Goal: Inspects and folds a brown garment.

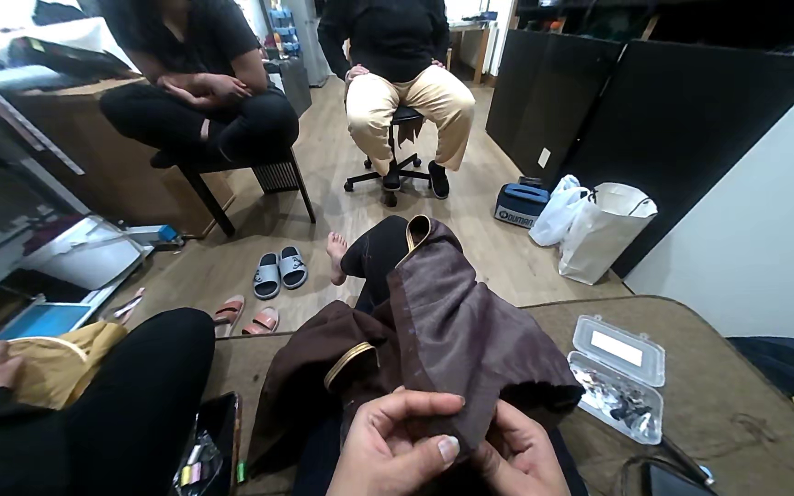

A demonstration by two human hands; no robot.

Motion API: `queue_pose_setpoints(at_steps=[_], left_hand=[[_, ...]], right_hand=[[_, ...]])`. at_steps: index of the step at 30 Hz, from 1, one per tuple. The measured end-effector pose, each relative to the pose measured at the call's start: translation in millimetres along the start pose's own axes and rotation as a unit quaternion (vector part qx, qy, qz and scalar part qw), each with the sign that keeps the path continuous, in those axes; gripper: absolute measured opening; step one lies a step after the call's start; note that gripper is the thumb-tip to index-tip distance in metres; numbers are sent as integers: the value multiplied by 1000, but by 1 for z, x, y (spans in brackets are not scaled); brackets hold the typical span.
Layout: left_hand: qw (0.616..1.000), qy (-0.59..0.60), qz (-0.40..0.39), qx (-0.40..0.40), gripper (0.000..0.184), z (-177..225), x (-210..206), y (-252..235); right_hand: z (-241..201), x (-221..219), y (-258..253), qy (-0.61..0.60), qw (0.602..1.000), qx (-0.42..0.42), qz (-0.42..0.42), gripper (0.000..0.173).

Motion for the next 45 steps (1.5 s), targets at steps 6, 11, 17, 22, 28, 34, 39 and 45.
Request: queue_pose_setpoints(at_steps=[6, 11, 17, 22, 28, 34, 39, 45], left_hand=[[999, -34, -10, -20, 32, 1, -1, 1], [998, -54, 1, -29, 31, 3, 0, 1], [1000, -16, 12, -9, 33, 3, 0, 1], [1000, 0, 23, -1, 35, 1, -2, 2], [1000, 5, 20, -3, 35, 0, 0, 1], [1000, -15, -17, 13, 34, -7, 0, -2], [1000, 2, 18, 1, 35, -7, 0, -2], [994, 94, 51, 21, 35, -7, 2, -4]], right_hand=[[-3, -1, 2, -8, 1000, -22, 12, 20], [-5, -2, 1, -14, 999, -39, 10, 20], [-6, -2, 0, 28, 1000, -4, 3, 19], [-4, 1, 0, 38, 999, 4, -7, 18], [1, 6, -1, -45, 997, -69, -2, 29], [-2, 2, -2, -82, 990, -107, 53, 33], [-5, 8, -6, 3, 998, -51, 40, 32], [-15, 36, -10, 341, 919, 177, -93, 12]])
Point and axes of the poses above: each hand's wrist, its own y-axis away from the middle knuckle, its own x-axis out of the back of the hand, z = x × y, the point moved 1 cm from there along -y, towards the middle knuckle, and after that the axes turned 7 degrees about z, right-handed, at the moved point
